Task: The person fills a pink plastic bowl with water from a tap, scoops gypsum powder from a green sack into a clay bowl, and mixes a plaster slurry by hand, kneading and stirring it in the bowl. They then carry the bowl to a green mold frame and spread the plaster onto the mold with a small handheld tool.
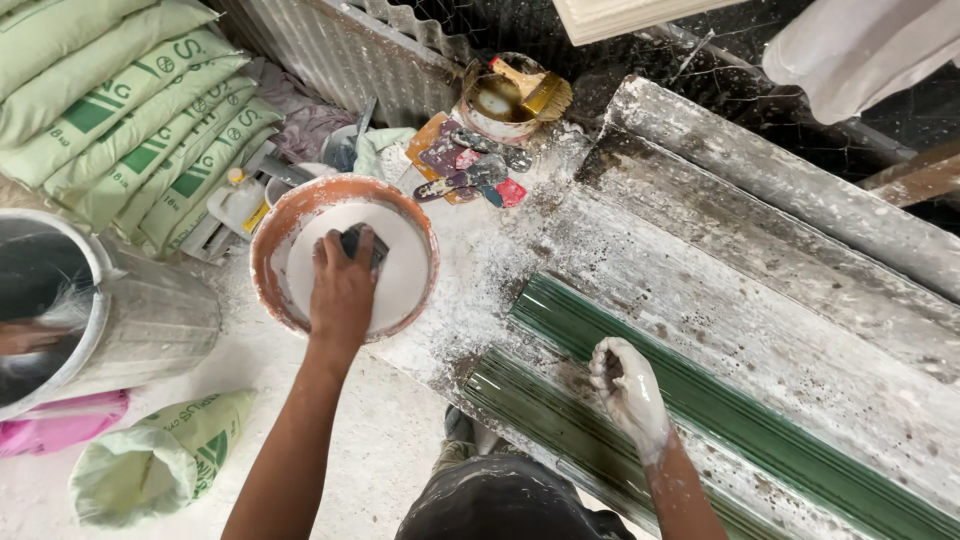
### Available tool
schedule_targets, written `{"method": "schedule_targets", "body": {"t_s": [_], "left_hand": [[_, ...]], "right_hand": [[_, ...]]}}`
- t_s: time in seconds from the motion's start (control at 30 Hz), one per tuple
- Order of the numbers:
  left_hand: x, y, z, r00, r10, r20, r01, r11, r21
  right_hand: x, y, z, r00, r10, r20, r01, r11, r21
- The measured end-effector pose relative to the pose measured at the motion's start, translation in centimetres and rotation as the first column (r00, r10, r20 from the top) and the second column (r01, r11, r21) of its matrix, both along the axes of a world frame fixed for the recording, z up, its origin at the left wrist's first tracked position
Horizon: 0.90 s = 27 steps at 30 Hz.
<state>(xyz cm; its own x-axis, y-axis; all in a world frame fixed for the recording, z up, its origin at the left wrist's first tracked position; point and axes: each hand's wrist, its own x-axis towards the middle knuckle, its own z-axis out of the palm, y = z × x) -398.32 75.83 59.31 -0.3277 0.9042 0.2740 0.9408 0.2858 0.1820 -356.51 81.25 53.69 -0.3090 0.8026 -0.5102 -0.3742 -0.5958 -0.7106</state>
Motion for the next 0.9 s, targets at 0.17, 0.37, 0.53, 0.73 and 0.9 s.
{"method": "schedule_targets", "body": {"t_s": [0.17, 0.37, 0.53, 0.73, 0.9], "left_hand": [[0.9, 1.0, -3.1, 0.997, 0.077, -0.01, -0.076, 0.94, -0.333], [-1.0, 2.5, -4.9, 0.951, 0.225, 0.215, -0.134, 0.92, -0.368], [-4.2, 0.5, -3.3, 0.458, 0.407, 0.791, -0.23, 0.913, -0.337], [-5.7, -0.5, -2.4, -0.047, 0.248, 0.968, -0.35, 0.903, -0.248], [-6.1, -1.2, -1.5, -0.167, 0.14, 0.976, -0.417, 0.887, -0.199]], "right_hand": [[-0.1, -0.8, -0.2, 0.999, -0.04, -0.013, 0.04, 0.999, -0.004], [-0.5, -1.9, 0.1, 0.998, -0.064, 0.017, 0.064, 0.998, -0.012], [0.0, -2.3, 0.4, 0.995, -0.09, 0.034, 0.091, 0.995, -0.029], [0.7, -2.1, 0.5, 0.992, -0.121, -0.031, 0.12, 0.992, -0.034], [0.5, -2.0, 0.4, 0.99, -0.14, -0.03, 0.138, 0.989, -0.047]]}}
